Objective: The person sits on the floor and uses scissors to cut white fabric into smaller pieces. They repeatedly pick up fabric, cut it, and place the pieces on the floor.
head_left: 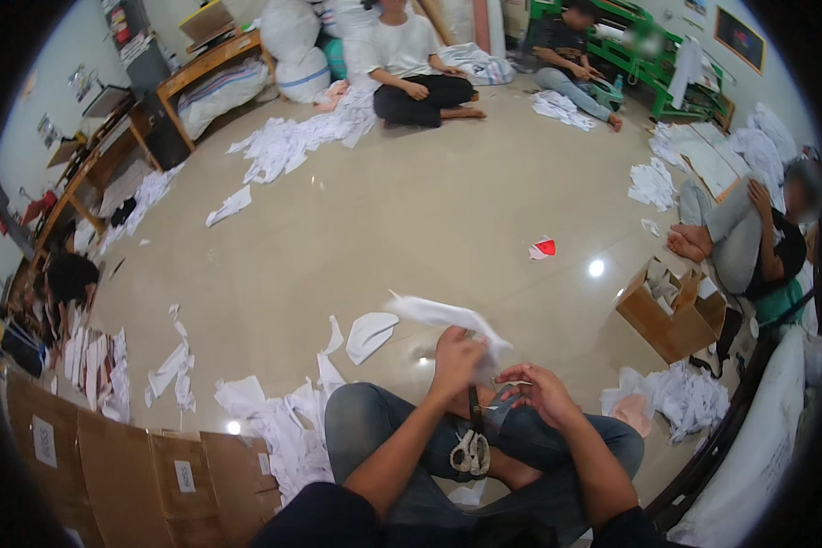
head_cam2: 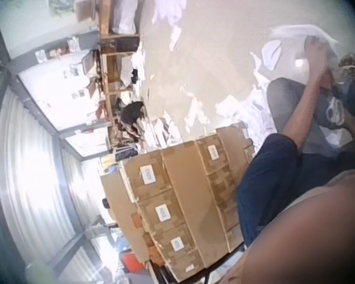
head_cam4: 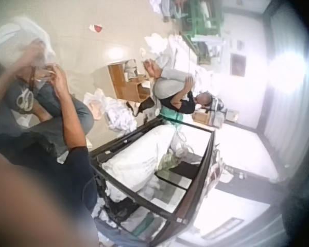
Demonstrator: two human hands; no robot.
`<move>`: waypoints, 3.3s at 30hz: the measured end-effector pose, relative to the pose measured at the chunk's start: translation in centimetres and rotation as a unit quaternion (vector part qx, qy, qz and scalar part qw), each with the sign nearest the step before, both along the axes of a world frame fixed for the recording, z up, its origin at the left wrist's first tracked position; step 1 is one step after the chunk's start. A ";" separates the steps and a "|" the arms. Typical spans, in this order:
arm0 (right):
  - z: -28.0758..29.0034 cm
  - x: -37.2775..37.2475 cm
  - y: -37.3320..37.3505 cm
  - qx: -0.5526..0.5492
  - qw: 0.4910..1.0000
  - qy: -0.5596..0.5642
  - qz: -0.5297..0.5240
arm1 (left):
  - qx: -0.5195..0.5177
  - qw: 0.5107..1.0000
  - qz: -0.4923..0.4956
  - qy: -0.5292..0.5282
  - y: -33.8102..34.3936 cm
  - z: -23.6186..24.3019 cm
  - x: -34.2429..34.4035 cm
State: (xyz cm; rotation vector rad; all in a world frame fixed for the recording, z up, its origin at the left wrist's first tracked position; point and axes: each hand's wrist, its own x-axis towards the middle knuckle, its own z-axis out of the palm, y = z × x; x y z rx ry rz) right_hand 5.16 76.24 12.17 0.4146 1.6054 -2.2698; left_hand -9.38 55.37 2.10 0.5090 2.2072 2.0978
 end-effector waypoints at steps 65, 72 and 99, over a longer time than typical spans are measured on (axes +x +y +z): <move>-0.1 -0.2 0.5 -0.053 0.991 0.120 0.027 | 0.020 0.999 -0.039 0.028 2.5 4.4 4.2; 0.1 0.0 0.4 -0.024 0.990 0.139 0.009 | 0.021 0.998 -0.043 0.031 2.7 4.4 4.1; 0.0 0.3 1.0 0.050 0.985 0.161 0.027 | 0.037 0.994 -0.048 -0.090 3.4 3.8 4.8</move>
